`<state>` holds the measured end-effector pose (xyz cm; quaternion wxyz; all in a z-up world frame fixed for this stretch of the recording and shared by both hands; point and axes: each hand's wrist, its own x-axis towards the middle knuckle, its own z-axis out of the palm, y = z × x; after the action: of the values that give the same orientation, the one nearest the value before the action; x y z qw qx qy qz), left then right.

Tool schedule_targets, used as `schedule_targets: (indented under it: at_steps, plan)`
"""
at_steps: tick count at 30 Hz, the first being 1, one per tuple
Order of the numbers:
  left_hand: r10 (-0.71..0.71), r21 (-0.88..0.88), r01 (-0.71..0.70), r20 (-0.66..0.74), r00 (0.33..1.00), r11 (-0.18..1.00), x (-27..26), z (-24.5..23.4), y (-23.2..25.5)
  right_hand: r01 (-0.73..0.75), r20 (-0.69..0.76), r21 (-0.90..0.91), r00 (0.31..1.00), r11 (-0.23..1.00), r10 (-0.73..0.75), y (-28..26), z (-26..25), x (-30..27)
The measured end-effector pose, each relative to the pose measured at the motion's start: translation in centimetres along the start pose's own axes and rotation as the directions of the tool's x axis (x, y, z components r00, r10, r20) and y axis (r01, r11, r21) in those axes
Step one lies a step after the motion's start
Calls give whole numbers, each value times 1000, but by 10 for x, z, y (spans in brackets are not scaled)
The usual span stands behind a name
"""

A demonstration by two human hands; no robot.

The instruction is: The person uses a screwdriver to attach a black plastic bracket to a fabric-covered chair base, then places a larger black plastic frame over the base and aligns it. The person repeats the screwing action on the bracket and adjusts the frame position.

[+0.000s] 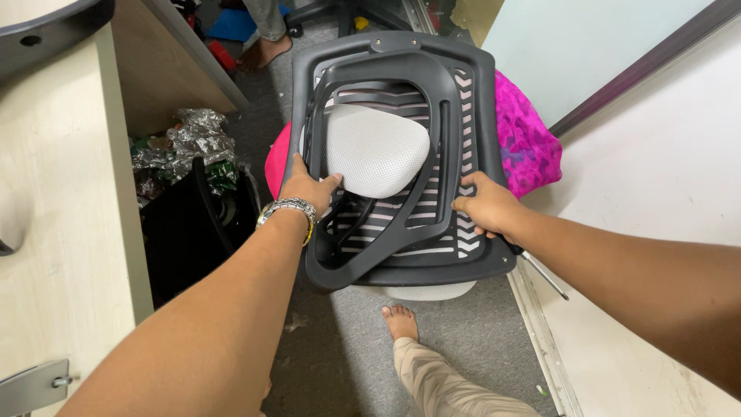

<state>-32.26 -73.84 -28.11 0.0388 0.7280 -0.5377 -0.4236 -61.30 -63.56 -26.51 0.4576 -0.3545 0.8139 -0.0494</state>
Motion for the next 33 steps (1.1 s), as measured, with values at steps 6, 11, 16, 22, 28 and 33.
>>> schedule_targets:
  at_steps: [6,11,16,22,28,33]
  plan:
    - [26,9,-26,-6,1000,1000,-29,-2,-10,346,-162,-239,907,907,-388,2,8,-26]
    - [13,54,-11,-35,999,998,-53,3,-13,324,-84,-291,929,900,-361,-10,16,-62]
    - [51,104,-52,12,999,993,-75,-9,-23,341,-15,-202,936,918,-351,-24,36,-103]
    - [15,91,-14,-14,1000,996,-116,-56,-40,603,136,-129,797,787,-588,-56,69,-145]
    - [248,-221,-235,32,968,947,-221,-86,-67,656,344,62,693,752,-633,-97,94,-226]
    - [329,-564,-306,-63,942,767,-344,-96,-107,715,578,72,539,696,-613,-118,118,-322]
